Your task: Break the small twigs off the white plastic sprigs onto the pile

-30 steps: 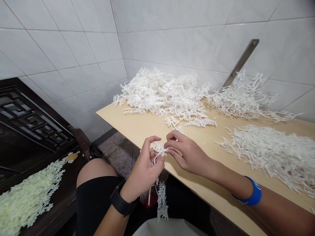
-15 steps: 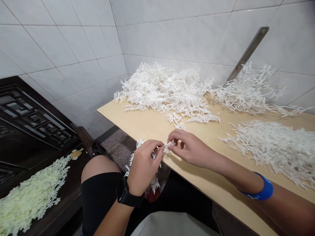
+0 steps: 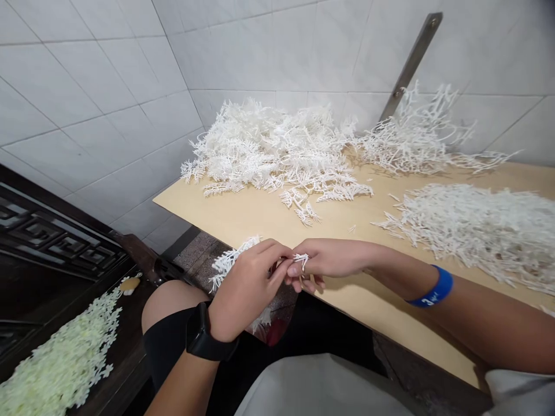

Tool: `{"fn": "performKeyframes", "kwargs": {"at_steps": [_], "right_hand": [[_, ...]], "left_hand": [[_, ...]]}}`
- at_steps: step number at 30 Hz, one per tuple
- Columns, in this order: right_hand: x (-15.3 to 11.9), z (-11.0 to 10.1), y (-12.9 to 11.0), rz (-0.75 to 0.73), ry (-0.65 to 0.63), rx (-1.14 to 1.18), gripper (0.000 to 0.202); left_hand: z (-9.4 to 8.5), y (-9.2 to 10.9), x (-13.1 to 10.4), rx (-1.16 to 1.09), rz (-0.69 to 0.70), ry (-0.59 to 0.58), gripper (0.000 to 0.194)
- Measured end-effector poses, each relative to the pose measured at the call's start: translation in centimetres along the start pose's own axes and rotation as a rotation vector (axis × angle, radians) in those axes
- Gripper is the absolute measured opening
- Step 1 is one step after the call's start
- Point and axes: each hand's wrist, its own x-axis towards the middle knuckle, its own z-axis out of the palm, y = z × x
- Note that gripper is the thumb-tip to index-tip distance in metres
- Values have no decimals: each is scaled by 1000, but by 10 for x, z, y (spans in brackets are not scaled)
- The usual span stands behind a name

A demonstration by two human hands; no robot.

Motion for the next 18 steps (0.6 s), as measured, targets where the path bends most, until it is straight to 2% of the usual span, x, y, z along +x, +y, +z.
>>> {"fn": "performKeyframes", "kwargs": {"at_steps": [4,7,10,12,14,18], "right_hand": [[1,2,5,71,22,-91,30],[0,3,6,91,53,-253,32],[-4,4,4,78,-27,-349,36],[-6,6,1,-15,-139,-316,36],[-7,8,-1,-148,-228,-244,39],[-7,17,-5,-272,-292,-104,56]], "left_hand": [[2,-6,0,59,-7,-61,16],[3,-9,-2,112,1,-141,18],[-2,-10,-2,79,20,-282,22],[-7,-9,-3,-52,10,-357,29],[-13,-8,-5,-277,-32,-409,37],[-12,-8,-12,-749,-186,-431,48]]}}
